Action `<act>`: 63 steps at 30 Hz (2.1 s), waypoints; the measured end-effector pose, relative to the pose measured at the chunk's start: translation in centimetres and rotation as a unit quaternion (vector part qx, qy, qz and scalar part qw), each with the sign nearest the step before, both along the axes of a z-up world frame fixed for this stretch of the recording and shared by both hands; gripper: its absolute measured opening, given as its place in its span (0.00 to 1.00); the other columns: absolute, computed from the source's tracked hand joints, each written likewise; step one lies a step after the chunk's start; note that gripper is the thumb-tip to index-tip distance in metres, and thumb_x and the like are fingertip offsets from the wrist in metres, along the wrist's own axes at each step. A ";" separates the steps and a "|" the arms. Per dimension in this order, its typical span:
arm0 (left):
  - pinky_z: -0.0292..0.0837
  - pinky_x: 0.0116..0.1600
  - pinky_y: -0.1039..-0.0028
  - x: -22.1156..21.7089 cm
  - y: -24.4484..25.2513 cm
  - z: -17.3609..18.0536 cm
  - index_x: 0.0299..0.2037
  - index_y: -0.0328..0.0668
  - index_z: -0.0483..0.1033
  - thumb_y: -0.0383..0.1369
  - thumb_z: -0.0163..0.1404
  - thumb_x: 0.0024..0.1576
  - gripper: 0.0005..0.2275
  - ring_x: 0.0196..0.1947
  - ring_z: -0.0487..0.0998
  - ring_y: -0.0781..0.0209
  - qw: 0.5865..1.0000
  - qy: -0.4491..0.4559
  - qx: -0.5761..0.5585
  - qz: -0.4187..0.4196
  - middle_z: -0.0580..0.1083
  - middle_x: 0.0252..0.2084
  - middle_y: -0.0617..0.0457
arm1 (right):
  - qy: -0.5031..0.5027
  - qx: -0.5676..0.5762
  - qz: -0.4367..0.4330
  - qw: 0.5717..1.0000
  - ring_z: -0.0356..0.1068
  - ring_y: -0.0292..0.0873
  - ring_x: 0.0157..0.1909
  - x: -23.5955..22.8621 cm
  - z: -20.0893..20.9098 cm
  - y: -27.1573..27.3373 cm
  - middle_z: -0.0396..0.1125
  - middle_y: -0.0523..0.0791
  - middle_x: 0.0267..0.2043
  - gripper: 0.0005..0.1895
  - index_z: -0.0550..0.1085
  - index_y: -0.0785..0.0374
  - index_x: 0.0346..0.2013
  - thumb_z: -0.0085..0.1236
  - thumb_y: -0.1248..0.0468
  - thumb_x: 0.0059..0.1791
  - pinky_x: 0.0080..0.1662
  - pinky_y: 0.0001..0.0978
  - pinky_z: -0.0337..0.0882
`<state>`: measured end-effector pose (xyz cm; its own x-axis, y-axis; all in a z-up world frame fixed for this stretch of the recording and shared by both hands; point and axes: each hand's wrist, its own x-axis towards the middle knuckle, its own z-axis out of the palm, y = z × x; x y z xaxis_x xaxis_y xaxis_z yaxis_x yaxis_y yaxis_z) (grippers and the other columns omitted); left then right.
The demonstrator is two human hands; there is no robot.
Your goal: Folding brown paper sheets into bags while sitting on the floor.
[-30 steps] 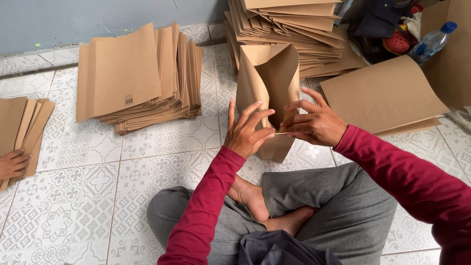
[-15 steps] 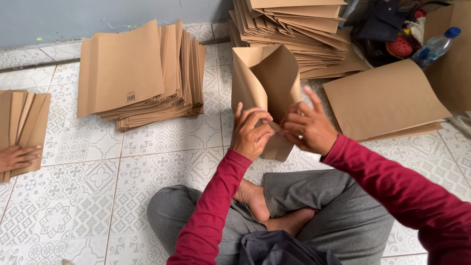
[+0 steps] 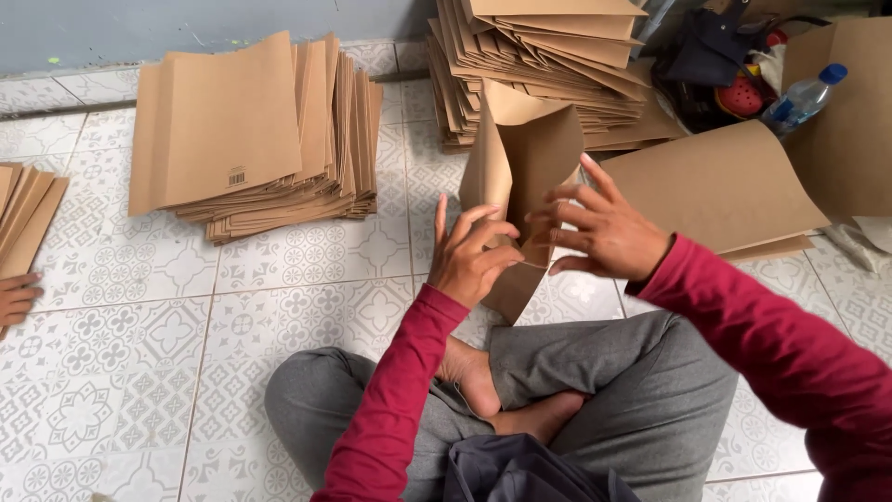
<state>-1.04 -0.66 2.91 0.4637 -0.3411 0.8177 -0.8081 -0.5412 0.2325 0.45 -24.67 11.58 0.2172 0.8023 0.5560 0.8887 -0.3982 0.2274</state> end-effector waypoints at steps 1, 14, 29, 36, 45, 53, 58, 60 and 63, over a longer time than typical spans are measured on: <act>0.34 0.73 0.32 0.0 0.2 -0.1 0.31 0.59 0.80 0.36 0.62 0.52 0.03 0.62 0.70 0.55 1.000 0.000 0.000 0.001 0.75 0.47 0.64 | 0.000 0.000 0.001 1.000 0.66 0.50 0.58 0.2 0.7 -0.1 0.70 0.43 0.45 0.21 0.78 0.52 0.39 0.56 0.40 0.48 0.72 0.69 0.45; 0.32 0.76 0.41 -0.9 -1.6 -1.9 0.31 0.60 0.80 0.40 0.54 0.60 0.06 0.49 0.76 0.65 0.995 -0.010 -0.091 -0.042 0.75 0.36 0.65 | 0.076 -0.044 0.072 0.993 0.68 0.43 0.42 2.0 1.2 0.8 0.65 0.37 0.27 0.13 0.76 0.52 0.29 0.59 0.48 0.49 0.52 0.41 0.66; 0.49 0.70 0.29 -3.2 -3.8 -0.5 0.38 0.51 0.80 0.34 0.52 0.60 0.03 0.41 0.78 0.63 0.976 -0.108 -0.079 0.171 0.76 0.36 0.61 | 0.154 -0.040 0.068 0.985 0.68 0.42 0.38 1.6 2.9 2.0 0.66 0.37 0.26 0.07 0.78 0.51 0.27 0.65 0.56 0.47 0.46 0.38 0.62; 0.41 0.70 0.29 -3.5 -2.9 -0.9 0.36 0.55 0.81 0.39 0.54 0.59 0.04 0.50 0.76 0.59 0.984 -0.043 -0.108 0.132 0.78 0.44 0.62 | 0.216 0.012 0.044 0.975 0.68 0.41 0.35 2.4 4.0 0.0 0.68 0.36 0.25 0.06 0.79 0.49 0.26 0.66 0.57 0.46 0.42 0.34 0.61; 0.73 0.61 0.57 2.4 -0.4 -2.0 0.56 0.53 0.77 0.38 0.55 0.54 0.19 0.56 0.77 0.45 0.864 0.397 -0.301 0.079 0.80 0.50 0.46 | 0.290 -0.021 0.074 0.954 0.74 0.45 0.37 1.6 5.6 1.3 0.74 0.39 0.28 0.05 0.83 0.51 0.30 0.64 0.57 0.48 0.45 0.40 0.67; 0.79 0.49 0.57 0.7 -1.1 -0.3 0.45 0.57 0.84 0.38 0.52 0.55 0.11 0.45 0.83 0.50 0.885 0.363 -0.261 0.134 0.82 0.38 0.52 | 0.096 -0.037 0.045 0.994 0.70 0.52 0.51 7.3 3.2 3.1 0.72 0.46 0.46 0.19 0.80 0.57 0.46 0.64 0.50 0.46 0.51 0.46 0.66; 0.78 0.47 0.56 1.0 -0.4 -0.6 0.42 0.57 0.84 0.39 0.49 0.58 0.09 0.43 0.83 0.49 0.904 0.338 -0.226 0.132 0.82 0.34 0.52 | 0.104 -0.034 0.049 0.993 0.72 0.44 0.44 8.7 1.7 4.1 0.72 0.39 0.36 0.08 0.80 0.52 0.37 0.63 0.53 0.50 0.46 0.38 0.68; 0.77 0.50 0.57 1.2 -0.3 -0.9 0.38 0.62 0.83 0.41 0.49 0.59 0.08 0.42 0.83 0.50 0.918 0.318 -0.191 0.141 0.82 0.32 0.55 | 0.118 -0.027 0.042 0.992 0.71 0.43 0.40 9.0 1.3 4.3 0.70 0.39 0.31 0.06 0.79 0.53 0.33 0.63 0.56 0.51 0.43 0.37 0.68; 0.77 0.46 0.58 0.9 -0.5 0.3 0.38 0.59 0.82 0.37 0.51 0.58 0.06 0.43 0.83 0.51 0.915 0.309 -0.242 0.096 0.81 0.32 0.56 | 0.102 -0.035 0.031 0.994 0.70 0.44 0.38 9.1 1.2 4.6 0.69 0.40 0.30 0.09 0.77 0.55 0.31 0.62 0.55 0.52 0.42 0.36 0.68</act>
<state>-0.11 -1.14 3.25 0.9020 0.1282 0.4123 -0.3415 -0.3727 0.8628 9.55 -20.06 12.74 0.2698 0.8525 0.4477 0.9412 -0.3317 0.0645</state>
